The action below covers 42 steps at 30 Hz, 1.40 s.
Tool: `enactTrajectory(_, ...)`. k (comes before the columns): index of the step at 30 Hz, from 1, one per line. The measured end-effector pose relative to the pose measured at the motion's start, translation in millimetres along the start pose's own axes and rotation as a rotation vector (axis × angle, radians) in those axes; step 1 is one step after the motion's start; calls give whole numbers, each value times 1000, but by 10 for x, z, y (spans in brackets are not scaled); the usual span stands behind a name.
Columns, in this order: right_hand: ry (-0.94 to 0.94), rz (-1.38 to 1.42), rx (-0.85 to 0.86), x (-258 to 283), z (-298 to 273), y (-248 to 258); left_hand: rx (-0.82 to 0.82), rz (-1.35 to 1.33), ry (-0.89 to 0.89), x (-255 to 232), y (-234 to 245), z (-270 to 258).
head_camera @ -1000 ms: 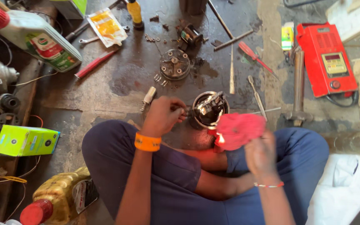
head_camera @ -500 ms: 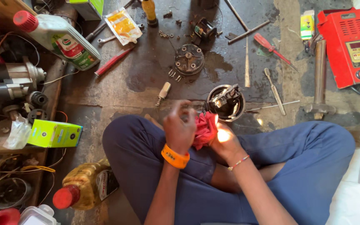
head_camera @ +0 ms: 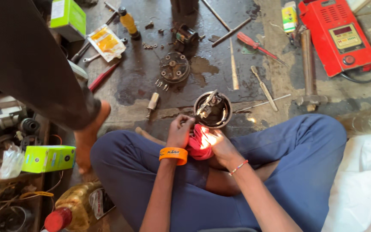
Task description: The person sits on the floor and cleans various disassembled mechanical parts using a red cloth and a screwdriver. They wipe the interior and exterior of a cylindrical metal housing and a smaller cylindrical component, occasionally using the screwdriver to scrape residue from crevices.
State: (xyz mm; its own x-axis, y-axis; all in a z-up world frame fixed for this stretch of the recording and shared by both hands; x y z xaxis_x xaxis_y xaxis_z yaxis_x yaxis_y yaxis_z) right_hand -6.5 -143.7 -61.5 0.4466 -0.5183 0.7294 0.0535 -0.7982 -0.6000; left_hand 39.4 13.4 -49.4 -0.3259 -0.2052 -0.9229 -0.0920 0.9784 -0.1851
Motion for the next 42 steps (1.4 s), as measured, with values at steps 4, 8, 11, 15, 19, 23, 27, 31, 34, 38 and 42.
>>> enactTrajectory(4, -58, -669, 23, 371, -166, 178, -12, 259, 91, -119, -84, -167)
enactTrajectory(8, -159, -579, 337, 811, -467, 491, 189, 889, -477, -401, -459, -315)
enactTrajectory(11, -2, -369, 217, 1199, -570, 953, 214, 914, -467, -444, -609, -297)
enactTrajectory(15, 87, -327, -310, 1135, -209, 1301, 233, 906, -535, -542, -682, -243)
enactTrajectory(19, 228, -737, -387, 802, 169, 1131, 290, 898, -629, -607, -779, -253)
enactTrajectory(23, 218, -656, -436, 728, 154, 1120, 271, 837, -522, -660, -911, -306)
enactTrajectory(27, 121, -400, -432, 834, 170, 1218, 373, 462, -508, -881, -1147, -345)
enactTrajectory(31, 504, -811, -536, 1433, 422, 1369, 246, 621, -605, -1159, -1437, -106)
enactTrajectory(34, 505, -751, -420, 1804, 752, 1584, 227, 785, -751, -1277, -1617, 355)
enactTrajectory(38, 511, -471, -384, 2084, 1074, 1752, 297, 829, -847, -1287, -1859, 995)
enactTrajectory(42, 539, -327, -427, 2052, 1060, 1855, 458, 841, -771, -1210, -2003, 1291)
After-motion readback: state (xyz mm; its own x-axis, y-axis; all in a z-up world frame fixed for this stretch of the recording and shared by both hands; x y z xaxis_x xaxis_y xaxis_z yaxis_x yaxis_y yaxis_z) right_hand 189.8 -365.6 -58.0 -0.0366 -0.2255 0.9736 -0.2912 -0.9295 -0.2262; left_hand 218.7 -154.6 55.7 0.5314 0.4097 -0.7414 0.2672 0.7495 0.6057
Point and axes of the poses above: each hand's wrist, its own z-axis towards the middle knuckle, its own y-axis out of the back of the hand, x = y × z, the point moved 4 cm from there along z, towards the middle knuckle, and after that the axes turned 4 degrees about -z, right-handed, at the moved point
